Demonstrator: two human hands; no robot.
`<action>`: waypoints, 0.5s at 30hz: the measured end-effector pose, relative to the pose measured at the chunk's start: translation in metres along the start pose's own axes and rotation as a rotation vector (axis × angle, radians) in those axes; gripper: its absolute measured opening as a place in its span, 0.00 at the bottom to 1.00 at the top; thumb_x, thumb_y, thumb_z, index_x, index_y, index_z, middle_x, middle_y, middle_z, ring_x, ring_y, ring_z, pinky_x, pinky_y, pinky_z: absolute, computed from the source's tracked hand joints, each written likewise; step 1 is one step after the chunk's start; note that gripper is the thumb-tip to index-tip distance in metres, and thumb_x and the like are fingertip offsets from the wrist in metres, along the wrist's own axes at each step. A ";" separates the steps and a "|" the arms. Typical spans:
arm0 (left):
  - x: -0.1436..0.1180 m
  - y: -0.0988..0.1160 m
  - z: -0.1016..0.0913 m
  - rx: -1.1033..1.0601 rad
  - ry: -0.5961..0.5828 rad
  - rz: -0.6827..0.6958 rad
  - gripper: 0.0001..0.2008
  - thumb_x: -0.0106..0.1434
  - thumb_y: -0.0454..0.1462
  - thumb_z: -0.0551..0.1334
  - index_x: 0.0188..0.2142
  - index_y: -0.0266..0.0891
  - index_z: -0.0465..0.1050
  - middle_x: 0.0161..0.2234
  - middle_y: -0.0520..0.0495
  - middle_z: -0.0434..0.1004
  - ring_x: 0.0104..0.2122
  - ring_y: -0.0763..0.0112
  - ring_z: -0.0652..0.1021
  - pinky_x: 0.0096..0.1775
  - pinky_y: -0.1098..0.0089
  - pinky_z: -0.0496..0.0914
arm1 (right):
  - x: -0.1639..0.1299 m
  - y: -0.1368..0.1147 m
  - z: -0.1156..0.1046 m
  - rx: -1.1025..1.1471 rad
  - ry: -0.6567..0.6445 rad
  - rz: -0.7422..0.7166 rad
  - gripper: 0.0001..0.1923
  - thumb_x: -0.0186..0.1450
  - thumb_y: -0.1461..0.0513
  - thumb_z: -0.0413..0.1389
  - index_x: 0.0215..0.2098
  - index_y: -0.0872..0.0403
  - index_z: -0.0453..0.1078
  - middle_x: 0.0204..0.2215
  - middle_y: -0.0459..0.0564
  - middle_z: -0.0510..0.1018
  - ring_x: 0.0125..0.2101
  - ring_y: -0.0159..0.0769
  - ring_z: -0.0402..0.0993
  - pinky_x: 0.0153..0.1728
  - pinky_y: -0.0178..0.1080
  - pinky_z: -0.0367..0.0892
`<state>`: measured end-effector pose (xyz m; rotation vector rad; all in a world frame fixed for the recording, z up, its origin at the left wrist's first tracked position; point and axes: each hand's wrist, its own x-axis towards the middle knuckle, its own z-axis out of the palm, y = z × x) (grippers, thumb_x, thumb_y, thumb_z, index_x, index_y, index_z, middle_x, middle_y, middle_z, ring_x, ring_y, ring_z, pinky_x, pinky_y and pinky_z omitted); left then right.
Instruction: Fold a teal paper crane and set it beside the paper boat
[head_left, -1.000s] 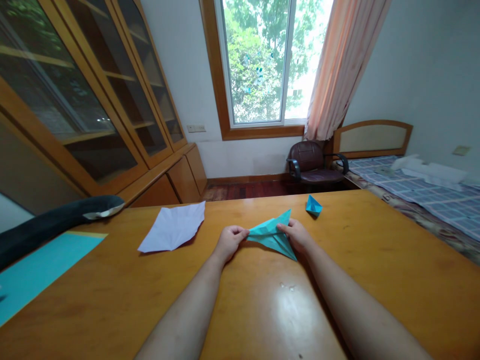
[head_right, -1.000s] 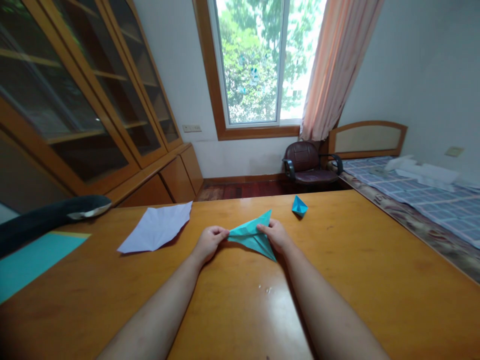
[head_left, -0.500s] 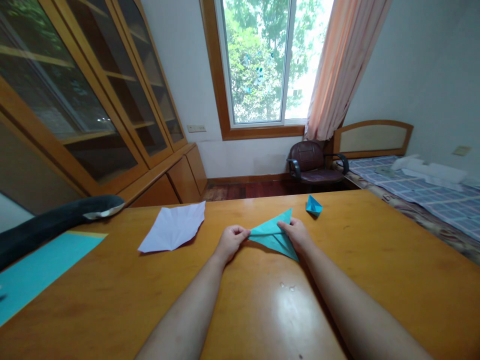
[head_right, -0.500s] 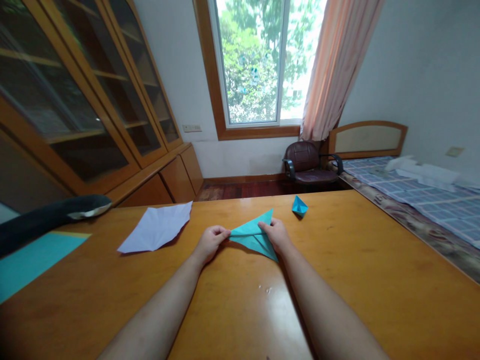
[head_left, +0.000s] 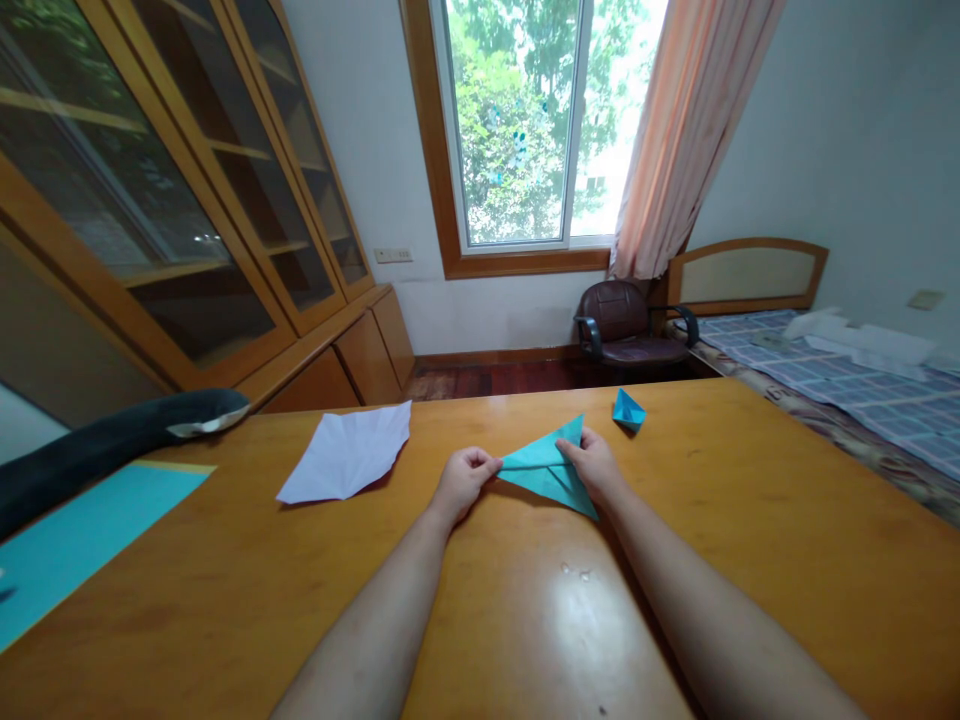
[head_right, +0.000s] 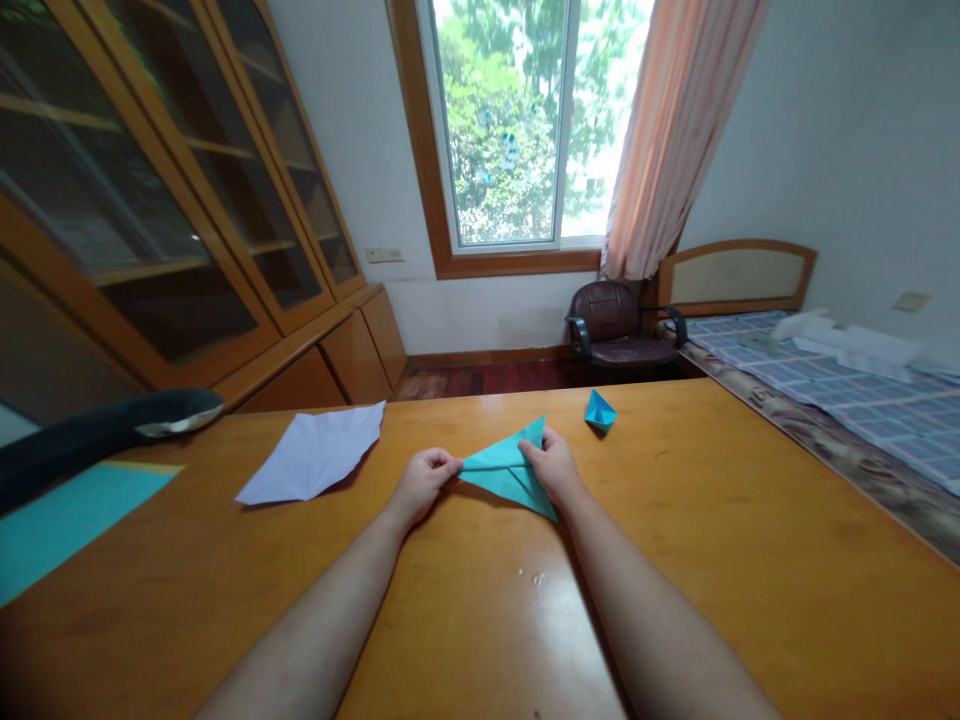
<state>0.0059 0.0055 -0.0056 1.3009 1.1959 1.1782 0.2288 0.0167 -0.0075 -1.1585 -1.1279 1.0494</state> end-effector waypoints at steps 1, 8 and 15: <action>0.000 -0.001 0.000 -0.004 0.001 -0.001 0.20 0.44 0.49 0.70 0.19 0.35 0.69 0.16 0.54 0.68 0.19 0.78 0.65 0.23 0.75 0.57 | 0.000 0.000 0.000 0.004 0.002 -0.002 0.13 0.49 0.54 0.62 0.28 0.54 0.72 0.27 0.49 0.79 0.28 0.38 0.72 0.30 0.37 0.65; 0.001 -0.001 0.001 -0.013 0.015 -0.003 0.17 0.43 0.47 0.70 0.18 0.36 0.69 0.15 0.54 0.68 0.18 0.78 0.65 0.22 0.76 0.57 | 0.001 -0.001 0.001 -0.001 0.026 0.009 0.14 0.49 0.53 0.62 0.27 0.54 0.71 0.26 0.48 0.79 0.27 0.38 0.72 0.30 0.38 0.65; 0.002 -0.002 0.002 -0.167 -0.020 -0.061 0.18 0.41 0.44 0.72 0.22 0.38 0.66 0.15 0.56 0.70 0.18 0.76 0.70 0.23 0.77 0.61 | 0.001 0.002 -0.001 -0.008 0.030 0.004 0.14 0.50 0.54 0.61 0.29 0.54 0.71 0.27 0.48 0.79 0.28 0.38 0.71 0.31 0.38 0.66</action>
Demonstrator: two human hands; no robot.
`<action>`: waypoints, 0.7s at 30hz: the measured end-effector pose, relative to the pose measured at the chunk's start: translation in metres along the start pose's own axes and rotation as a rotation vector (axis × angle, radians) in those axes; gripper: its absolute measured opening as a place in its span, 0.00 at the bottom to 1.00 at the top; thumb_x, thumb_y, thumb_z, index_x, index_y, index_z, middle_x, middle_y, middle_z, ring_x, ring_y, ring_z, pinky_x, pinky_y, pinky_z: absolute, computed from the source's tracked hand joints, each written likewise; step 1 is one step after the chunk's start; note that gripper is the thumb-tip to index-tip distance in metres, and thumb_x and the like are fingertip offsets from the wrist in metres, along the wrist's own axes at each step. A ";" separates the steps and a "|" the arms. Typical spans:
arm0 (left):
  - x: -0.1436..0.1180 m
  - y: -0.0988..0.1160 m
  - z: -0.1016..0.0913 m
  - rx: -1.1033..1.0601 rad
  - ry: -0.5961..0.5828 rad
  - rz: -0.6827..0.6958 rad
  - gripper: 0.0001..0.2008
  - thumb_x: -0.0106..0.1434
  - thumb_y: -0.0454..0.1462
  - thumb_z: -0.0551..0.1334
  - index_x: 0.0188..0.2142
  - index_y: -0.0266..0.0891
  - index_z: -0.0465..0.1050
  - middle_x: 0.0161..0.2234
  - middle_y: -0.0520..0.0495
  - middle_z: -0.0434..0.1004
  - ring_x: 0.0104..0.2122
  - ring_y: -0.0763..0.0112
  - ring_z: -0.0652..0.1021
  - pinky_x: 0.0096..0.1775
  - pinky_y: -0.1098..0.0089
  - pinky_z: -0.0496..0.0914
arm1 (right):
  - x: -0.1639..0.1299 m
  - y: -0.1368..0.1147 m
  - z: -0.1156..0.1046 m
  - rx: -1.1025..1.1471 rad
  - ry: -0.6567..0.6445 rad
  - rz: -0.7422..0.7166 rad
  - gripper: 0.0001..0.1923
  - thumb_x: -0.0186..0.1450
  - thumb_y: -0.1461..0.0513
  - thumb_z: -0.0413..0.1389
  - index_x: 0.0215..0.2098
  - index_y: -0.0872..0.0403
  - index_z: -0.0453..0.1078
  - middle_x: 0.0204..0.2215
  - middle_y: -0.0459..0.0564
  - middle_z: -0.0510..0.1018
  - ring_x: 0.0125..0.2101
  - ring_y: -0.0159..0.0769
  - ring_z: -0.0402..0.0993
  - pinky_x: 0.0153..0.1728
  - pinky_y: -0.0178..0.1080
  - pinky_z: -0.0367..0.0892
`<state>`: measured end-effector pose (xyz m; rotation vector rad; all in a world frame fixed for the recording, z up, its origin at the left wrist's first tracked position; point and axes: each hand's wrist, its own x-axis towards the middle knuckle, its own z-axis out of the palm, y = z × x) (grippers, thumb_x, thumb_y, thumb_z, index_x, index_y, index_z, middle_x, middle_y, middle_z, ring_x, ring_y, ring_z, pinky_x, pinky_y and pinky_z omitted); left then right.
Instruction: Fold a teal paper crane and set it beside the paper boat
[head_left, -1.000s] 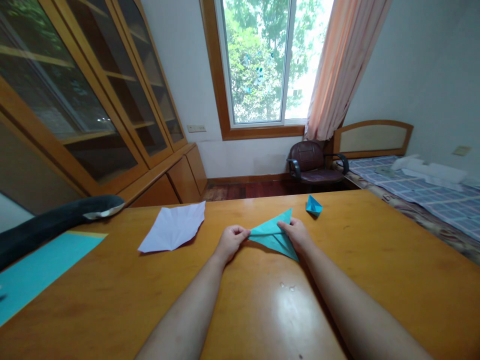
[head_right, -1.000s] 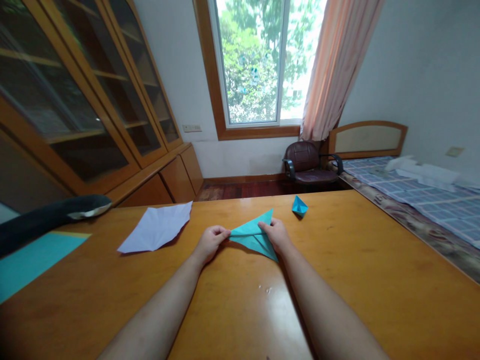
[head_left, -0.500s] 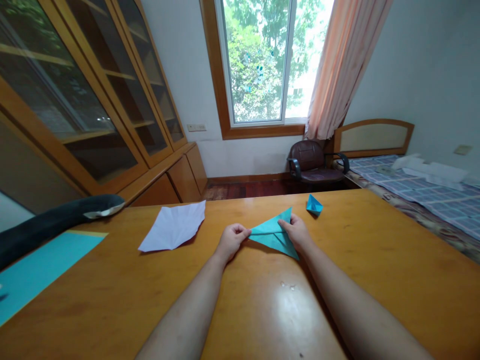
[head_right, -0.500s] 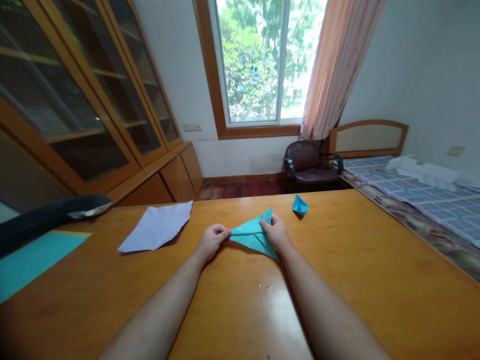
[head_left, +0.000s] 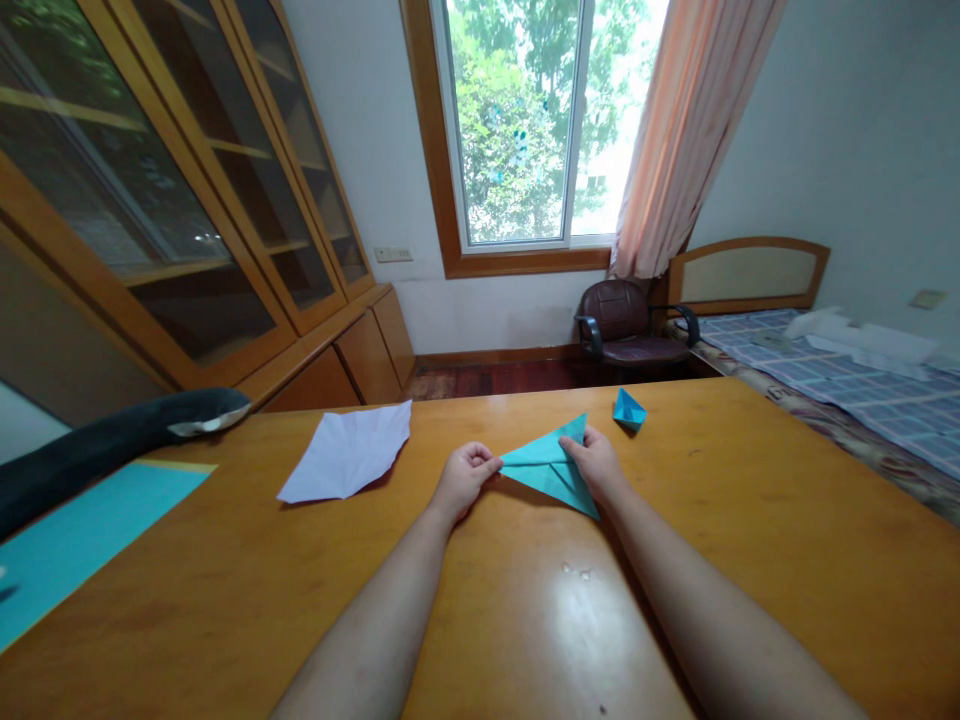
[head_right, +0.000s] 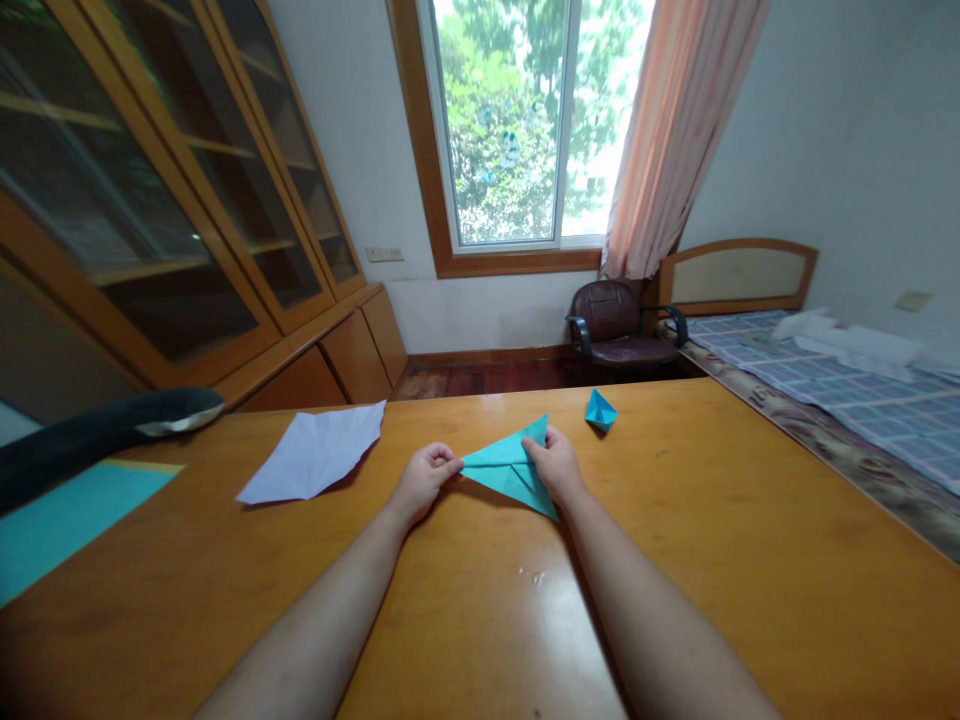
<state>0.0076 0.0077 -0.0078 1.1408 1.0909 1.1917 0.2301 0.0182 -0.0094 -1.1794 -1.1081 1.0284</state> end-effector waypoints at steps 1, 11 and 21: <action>0.000 0.000 0.000 -0.028 -0.002 -0.008 0.18 0.41 0.44 0.73 0.23 0.38 0.66 0.16 0.56 0.70 0.18 0.76 0.71 0.23 0.77 0.61 | 0.000 0.001 -0.001 -0.006 0.001 -0.007 0.13 0.50 0.54 0.61 0.29 0.54 0.71 0.27 0.48 0.78 0.27 0.38 0.71 0.31 0.38 0.66; 0.000 0.001 -0.002 0.036 0.025 0.003 0.15 0.46 0.45 0.70 0.24 0.34 0.77 0.22 0.47 0.78 0.23 0.72 0.75 0.29 0.73 0.68 | 0.001 0.001 -0.002 -0.028 0.044 -0.015 0.13 0.50 0.54 0.61 0.27 0.54 0.71 0.24 0.47 0.77 0.26 0.37 0.69 0.28 0.36 0.64; -0.001 0.004 0.002 0.062 0.083 0.039 0.16 0.45 0.46 0.70 0.22 0.34 0.77 0.20 0.47 0.78 0.22 0.71 0.75 0.29 0.71 0.69 | 0.001 0.002 0.000 -0.083 0.070 -0.041 0.11 0.51 0.55 0.60 0.26 0.54 0.70 0.23 0.46 0.76 0.25 0.36 0.69 0.27 0.36 0.62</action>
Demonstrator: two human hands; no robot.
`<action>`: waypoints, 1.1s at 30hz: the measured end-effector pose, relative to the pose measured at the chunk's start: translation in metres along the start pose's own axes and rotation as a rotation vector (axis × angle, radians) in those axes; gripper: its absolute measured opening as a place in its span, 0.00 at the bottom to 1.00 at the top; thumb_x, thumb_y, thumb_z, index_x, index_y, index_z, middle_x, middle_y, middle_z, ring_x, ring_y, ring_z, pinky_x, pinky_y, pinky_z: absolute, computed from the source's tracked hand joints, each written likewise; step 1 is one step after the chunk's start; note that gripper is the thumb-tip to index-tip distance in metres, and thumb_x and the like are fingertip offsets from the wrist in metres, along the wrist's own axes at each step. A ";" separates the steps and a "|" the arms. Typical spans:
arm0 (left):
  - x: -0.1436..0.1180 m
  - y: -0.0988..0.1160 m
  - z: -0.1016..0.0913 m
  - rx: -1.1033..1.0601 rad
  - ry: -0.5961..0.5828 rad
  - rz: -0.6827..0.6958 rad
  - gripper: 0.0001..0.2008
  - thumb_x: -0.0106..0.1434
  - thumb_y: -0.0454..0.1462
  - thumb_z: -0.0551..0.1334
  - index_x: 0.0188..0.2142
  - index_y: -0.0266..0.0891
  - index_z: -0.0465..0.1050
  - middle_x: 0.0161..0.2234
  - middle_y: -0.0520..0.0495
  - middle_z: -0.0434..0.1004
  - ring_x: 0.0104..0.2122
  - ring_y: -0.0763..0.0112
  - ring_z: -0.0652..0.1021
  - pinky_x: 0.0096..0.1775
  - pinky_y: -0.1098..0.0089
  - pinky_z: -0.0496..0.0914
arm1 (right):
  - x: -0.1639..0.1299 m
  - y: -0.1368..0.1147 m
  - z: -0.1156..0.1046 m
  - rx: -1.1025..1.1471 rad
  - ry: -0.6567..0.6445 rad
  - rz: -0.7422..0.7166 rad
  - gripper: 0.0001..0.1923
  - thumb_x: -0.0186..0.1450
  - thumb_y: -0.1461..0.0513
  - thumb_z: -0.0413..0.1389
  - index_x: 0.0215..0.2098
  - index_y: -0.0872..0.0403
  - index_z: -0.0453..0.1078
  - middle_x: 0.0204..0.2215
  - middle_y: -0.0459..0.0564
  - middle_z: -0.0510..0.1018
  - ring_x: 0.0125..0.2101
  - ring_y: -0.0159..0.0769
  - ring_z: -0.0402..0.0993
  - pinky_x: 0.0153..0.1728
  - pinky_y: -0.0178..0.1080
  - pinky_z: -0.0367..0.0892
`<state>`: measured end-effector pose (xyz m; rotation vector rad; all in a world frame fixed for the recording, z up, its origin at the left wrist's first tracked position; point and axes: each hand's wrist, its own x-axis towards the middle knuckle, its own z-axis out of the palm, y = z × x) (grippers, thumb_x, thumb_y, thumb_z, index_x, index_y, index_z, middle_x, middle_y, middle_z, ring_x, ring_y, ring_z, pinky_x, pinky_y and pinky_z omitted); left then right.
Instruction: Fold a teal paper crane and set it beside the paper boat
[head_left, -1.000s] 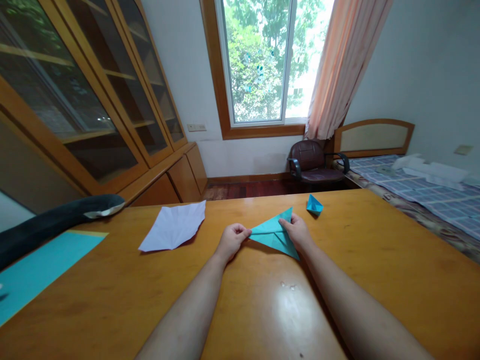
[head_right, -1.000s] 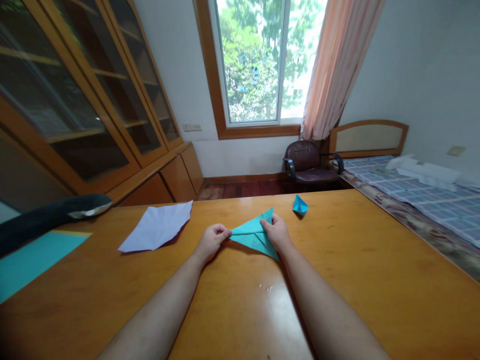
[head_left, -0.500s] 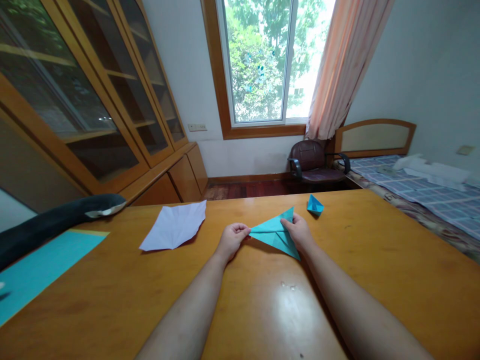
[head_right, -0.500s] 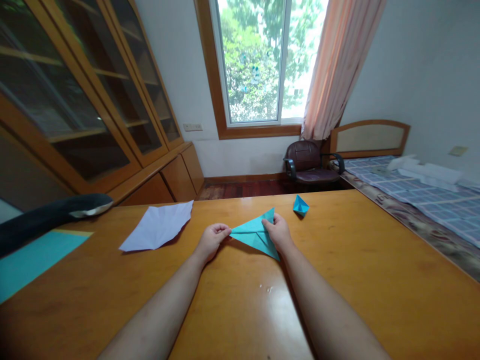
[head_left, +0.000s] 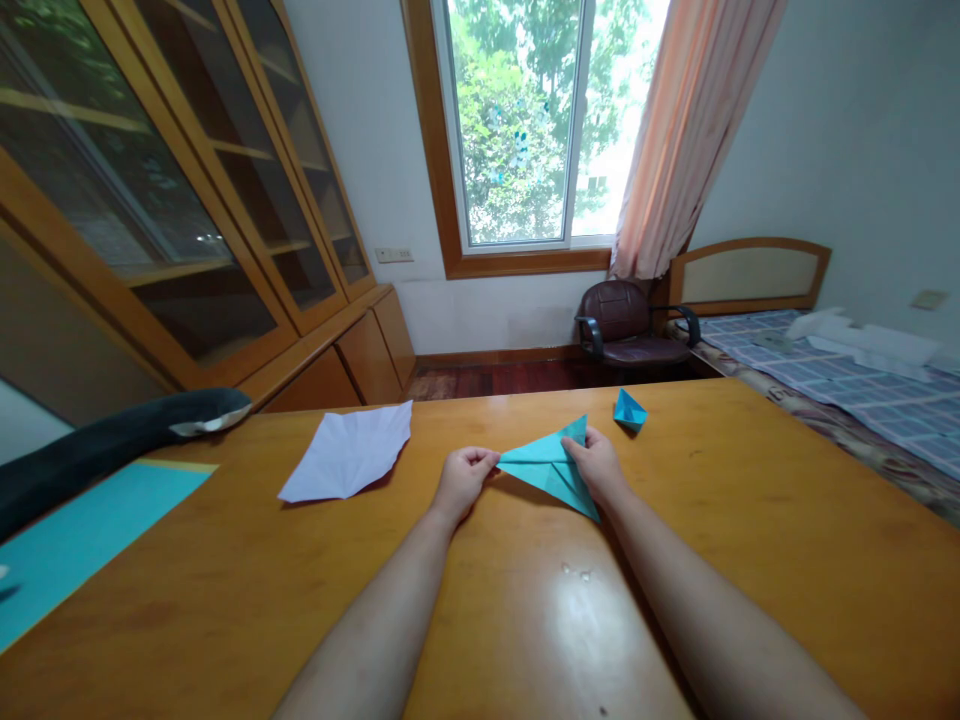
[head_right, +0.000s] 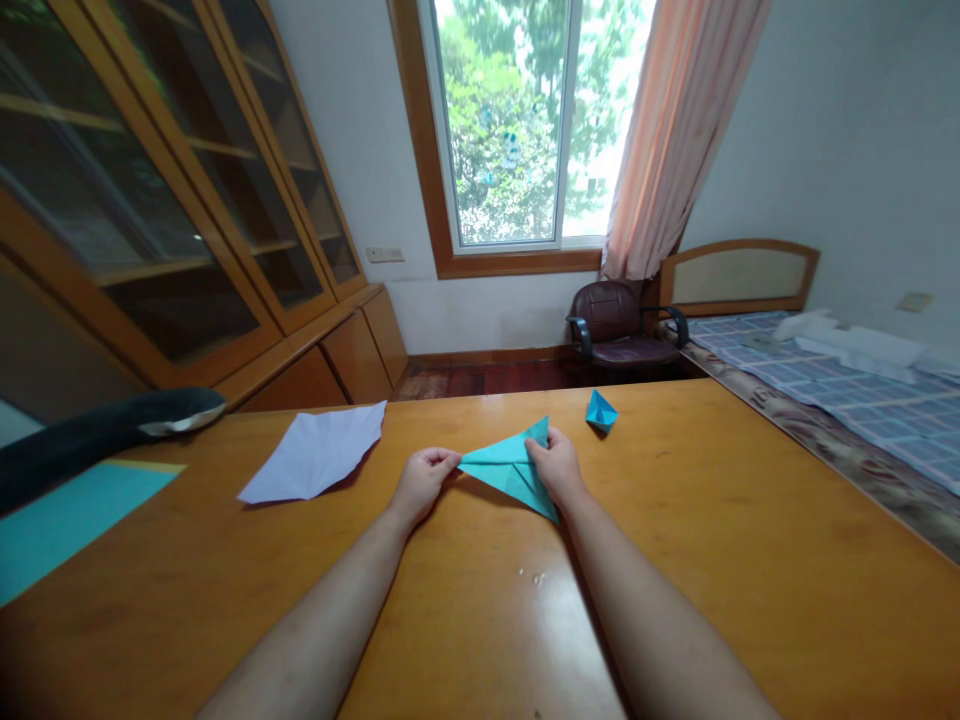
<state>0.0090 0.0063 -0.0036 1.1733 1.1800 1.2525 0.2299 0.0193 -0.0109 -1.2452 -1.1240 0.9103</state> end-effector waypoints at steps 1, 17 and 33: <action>0.000 -0.001 0.000 -0.003 0.005 0.003 0.15 0.45 0.46 0.71 0.22 0.34 0.77 0.20 0.47 0.77 0.22 0.71 0.75 0.28 0.71 0.69 | 0.000 -0.001 0.000 -0.004 0.001 -0.001 0.11 0.51 0.55 0.59 0.26 0.54 0.70 0.23 0.46 0.76 0.25 0.36 0.68 0.27 0.36 0.62; 0.005 -0.011 0.001 -0.035 0.108 0.055 0.21 0.50 0.46 0.69 0.38 0.32 0.78 0.25 0.46 0.80 0.23 0.70 0.77 0.29 0.70 0.73 | -0.001 0.000 0.002 -0.045 0.031 -0.024 0.12 0.51 0.54 0.59 0.26 0.54 0.70 0.23 0.46 0.76 0.26 0.37 0.69 0.28 0.36 0.64; -0.010 -0.007 0.021 -0.039 0.130 0.249 0.39 0.58 0.45 0.64 0.65 0.37 0.51 0.35 0.49 0.77 0.33 0.74 0.77 0.39 0.75 0.69 | -0.009 0.014 0.023 -0.046 0.143 0.057 0.11 0.53 0.53 0.57 0.25 0.52 0.68 0.22 0.45 0.75 0.25 0.35 0.68 0.26 0.35 0.63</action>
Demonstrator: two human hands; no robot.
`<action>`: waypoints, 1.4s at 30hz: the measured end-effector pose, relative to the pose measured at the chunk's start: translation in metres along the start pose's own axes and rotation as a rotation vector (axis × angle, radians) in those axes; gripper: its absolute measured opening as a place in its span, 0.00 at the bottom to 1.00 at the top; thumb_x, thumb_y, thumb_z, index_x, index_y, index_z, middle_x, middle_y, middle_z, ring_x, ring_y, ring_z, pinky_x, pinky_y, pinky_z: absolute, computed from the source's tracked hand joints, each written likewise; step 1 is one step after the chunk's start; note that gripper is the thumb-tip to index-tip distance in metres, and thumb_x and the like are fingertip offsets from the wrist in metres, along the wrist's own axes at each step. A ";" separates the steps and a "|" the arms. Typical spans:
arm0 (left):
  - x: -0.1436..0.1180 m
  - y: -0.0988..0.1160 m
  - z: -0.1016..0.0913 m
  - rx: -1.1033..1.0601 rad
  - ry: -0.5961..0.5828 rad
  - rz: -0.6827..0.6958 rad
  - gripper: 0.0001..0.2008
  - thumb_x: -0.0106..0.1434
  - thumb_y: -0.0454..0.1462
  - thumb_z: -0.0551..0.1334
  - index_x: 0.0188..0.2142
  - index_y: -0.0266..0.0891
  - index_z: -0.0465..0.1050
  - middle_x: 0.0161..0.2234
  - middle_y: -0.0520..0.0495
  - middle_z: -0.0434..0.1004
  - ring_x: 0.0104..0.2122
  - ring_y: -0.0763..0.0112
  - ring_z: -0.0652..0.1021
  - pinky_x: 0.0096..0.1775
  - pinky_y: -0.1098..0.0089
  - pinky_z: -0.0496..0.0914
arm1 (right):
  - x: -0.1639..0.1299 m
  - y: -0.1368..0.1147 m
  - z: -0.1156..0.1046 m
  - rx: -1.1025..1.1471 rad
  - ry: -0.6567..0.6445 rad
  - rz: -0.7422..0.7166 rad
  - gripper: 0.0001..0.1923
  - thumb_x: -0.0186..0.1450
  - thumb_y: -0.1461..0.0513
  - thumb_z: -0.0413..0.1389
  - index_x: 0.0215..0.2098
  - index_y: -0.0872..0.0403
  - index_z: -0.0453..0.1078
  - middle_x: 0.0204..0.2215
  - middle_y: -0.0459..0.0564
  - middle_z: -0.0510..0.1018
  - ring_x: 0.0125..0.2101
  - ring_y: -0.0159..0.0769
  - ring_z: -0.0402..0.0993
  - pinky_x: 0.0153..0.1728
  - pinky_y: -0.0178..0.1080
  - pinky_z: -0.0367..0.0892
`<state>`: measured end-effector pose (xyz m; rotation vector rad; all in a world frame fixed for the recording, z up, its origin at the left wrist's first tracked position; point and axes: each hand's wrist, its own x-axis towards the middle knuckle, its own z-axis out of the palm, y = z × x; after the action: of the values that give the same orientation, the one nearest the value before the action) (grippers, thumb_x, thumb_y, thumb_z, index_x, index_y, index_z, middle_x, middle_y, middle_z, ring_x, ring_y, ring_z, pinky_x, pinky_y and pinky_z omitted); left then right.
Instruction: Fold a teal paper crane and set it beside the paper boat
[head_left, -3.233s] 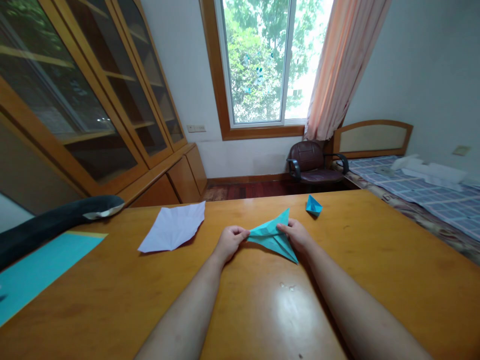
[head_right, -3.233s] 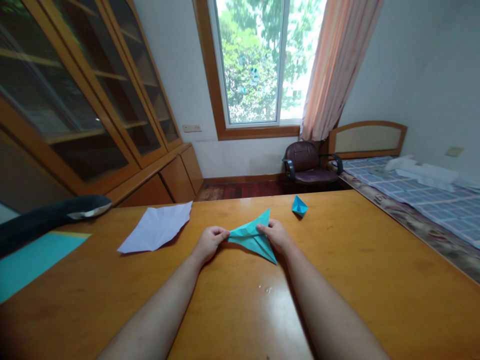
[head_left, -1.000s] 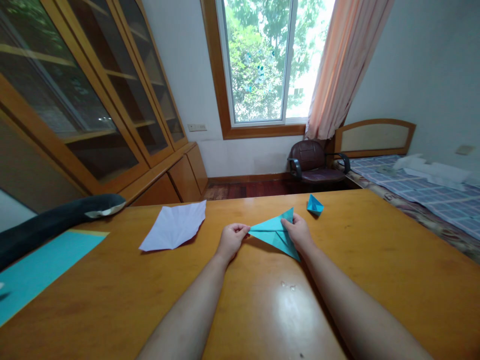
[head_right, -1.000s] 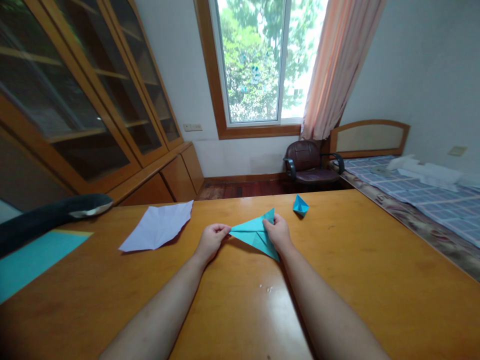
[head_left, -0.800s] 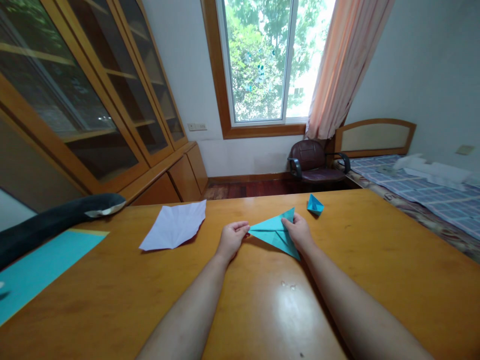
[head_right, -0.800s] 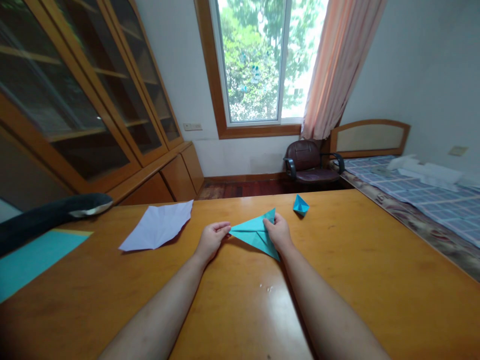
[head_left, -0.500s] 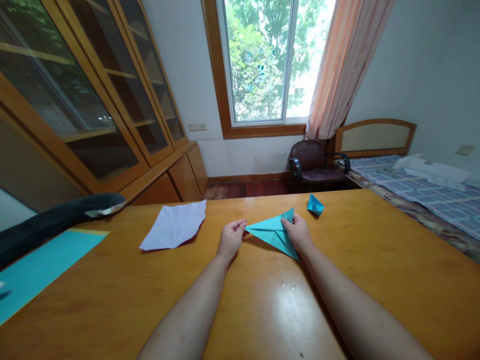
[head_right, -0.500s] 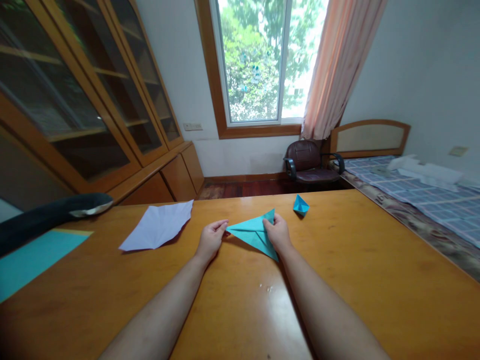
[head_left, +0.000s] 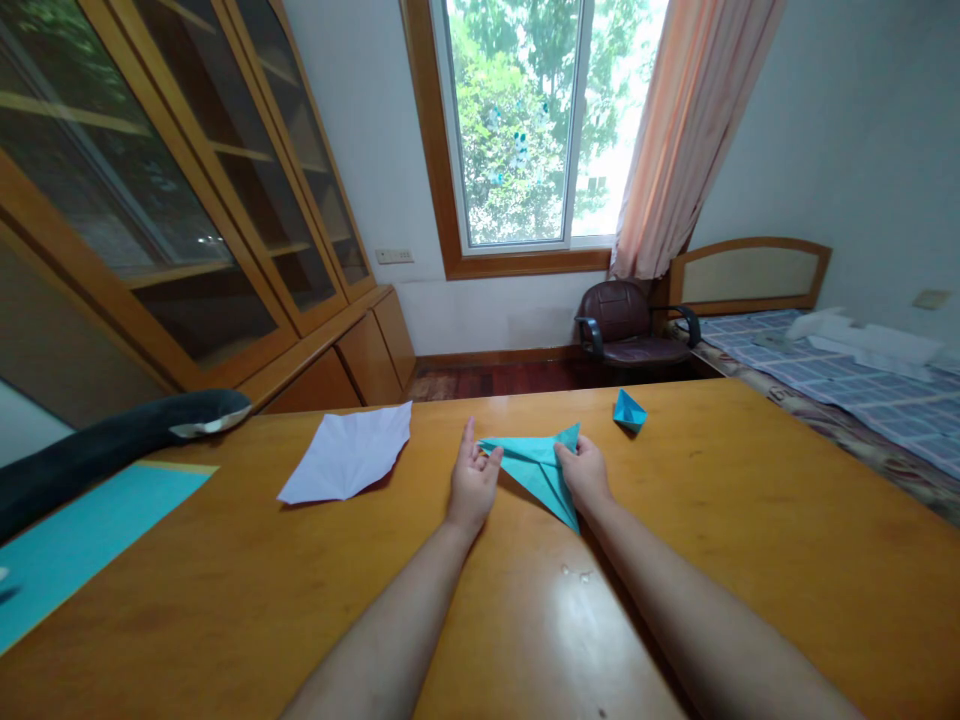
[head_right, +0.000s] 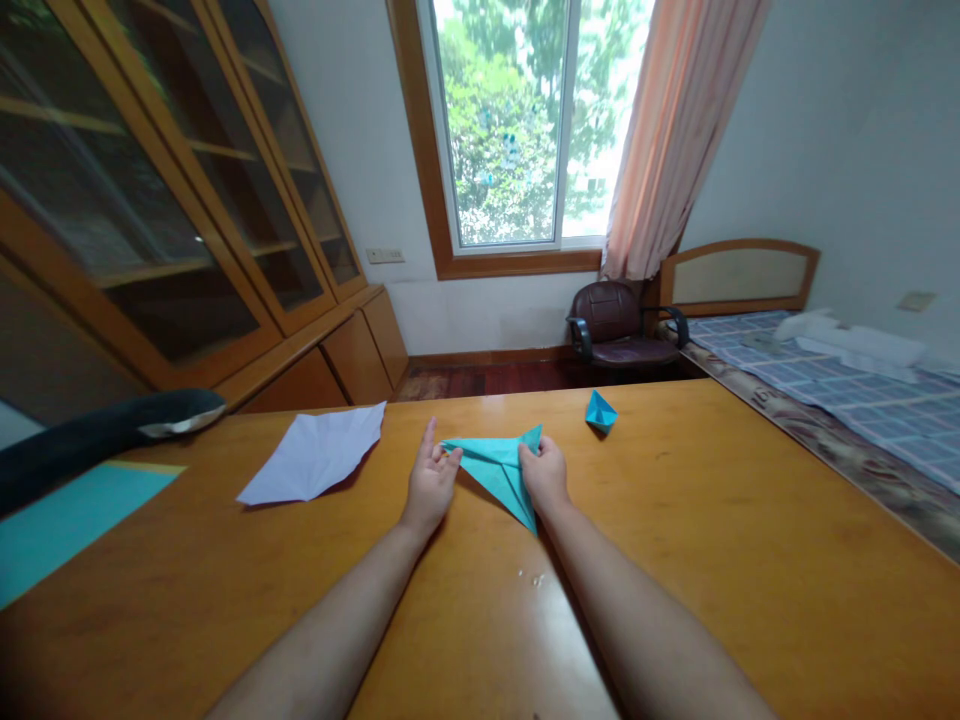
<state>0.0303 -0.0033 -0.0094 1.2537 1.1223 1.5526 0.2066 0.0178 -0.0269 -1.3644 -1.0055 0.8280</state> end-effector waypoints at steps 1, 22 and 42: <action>-0.003 0.002 0.003 0.037 -0.010 -0.007 0.37 0.58 0.45 0.64 0.63 0.37 0.55 0.37 0.47 0.78 0.34 0.72 0.77 0.39 0.75 0.70 | -0.001 0.001 0.001 -0.007 0.011 0.002 0.11 0.53 0.53 0.57 0.25 0.52 0.68 0.22 0.45 0.75 0.24 0.35 0.68 0.26 0.35 0.63; -0.003 0.005 0.007 0.311 0.076 -0.112 0.11 0.53 0.37 0.67 0.37 0.35 0.80 0.38 0.41 0.82 0.40 0.59 0.79 0.48 0.62 0.70 | -0.023 -0.009 0.019 0.150 -0.131 0.002 0.12 0.52 0.54 0.58 0.28 0.54 0.68 0.27 0.49 0.78 0.27 0.38 0.72 0.31 0.38 0.67; 0.001 -0.007 0.003 0.174 0.162 -0.083 0.33 0.46 0.32 0.72 0.53 0.36 0.69 0.39 0.43 0.79 0.36 0.65 0.79 0.40 0.68 0.73 | -0.023 -0.001 0.023 0.155 -0.170 0.004 0.12 0.52 0.55 0.59 0.29 0.54 0.71 0.29 0.52 0.80 0.30 0.40 0.75 0.33 0.40 0.69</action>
<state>0.0332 0.0003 -0.0155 1.1933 1.4220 1.5421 0.1765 0.0051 -0.0295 -1.1788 -1.0465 1.0170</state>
